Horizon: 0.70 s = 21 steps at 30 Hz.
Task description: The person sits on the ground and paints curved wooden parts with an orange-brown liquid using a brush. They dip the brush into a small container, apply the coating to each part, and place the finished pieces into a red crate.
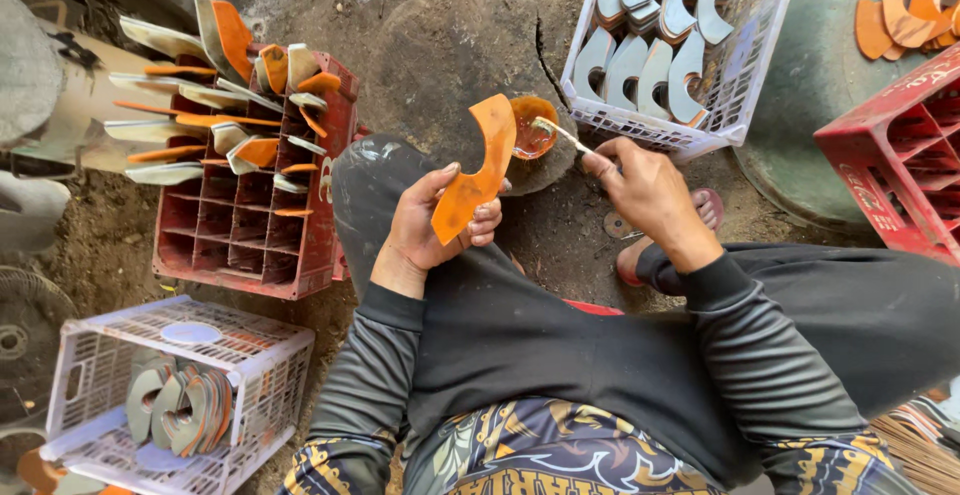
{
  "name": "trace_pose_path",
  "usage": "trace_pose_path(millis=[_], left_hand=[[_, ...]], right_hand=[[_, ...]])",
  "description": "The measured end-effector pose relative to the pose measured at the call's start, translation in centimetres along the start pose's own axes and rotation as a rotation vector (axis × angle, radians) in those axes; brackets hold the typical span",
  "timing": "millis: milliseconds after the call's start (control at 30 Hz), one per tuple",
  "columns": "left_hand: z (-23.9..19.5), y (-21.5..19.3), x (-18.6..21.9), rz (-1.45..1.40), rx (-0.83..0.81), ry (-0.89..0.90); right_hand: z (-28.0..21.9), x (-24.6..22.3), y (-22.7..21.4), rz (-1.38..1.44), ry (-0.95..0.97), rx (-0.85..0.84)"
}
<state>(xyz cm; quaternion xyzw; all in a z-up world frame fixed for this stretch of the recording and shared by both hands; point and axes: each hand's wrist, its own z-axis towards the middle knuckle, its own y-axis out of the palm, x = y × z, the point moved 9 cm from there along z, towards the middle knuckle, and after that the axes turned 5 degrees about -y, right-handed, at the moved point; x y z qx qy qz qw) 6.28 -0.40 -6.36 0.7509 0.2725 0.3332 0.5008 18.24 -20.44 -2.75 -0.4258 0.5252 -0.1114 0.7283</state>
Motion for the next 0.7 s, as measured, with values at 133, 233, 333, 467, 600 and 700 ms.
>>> trace_pose_path(millis=[133, 233, 333, 467, 600, 700], left_hand=[[0.2, 0.0, 0.0, -0.011, 0.041, 0.016], [0.4, 0.6, 0.3, 0.019, 0.049, 0.029], [0.5, 0.6, 0.1, 0.025, 0.093, 0.032], [0.6, 1.0, -0.4, -0.01, 0.088, 0.007], [0.7, 1.4, -0.8, -0.012, 0.056, -0.036], [0.8, 1.5, -1.2, -0.03, 0.023, -0.059]], right_hand=[[-0.3, 0.5, 0.3, 0.05, -0.003, -0.011], [-0.5, 0.8, 0.0, 0.182, 0.017, 0.036], [-0.9, 1.2, -0.4, 0.377, 0.067, 0.065], [-1.5, -1.2, -0.8, 0.354, -0.105, 0.058], [-1.4, -3.5, -0.6, 0.322, -0.278, 0.051], [-1.5, -3.0, -0.6, 0.31, -0.24, 0.098]])
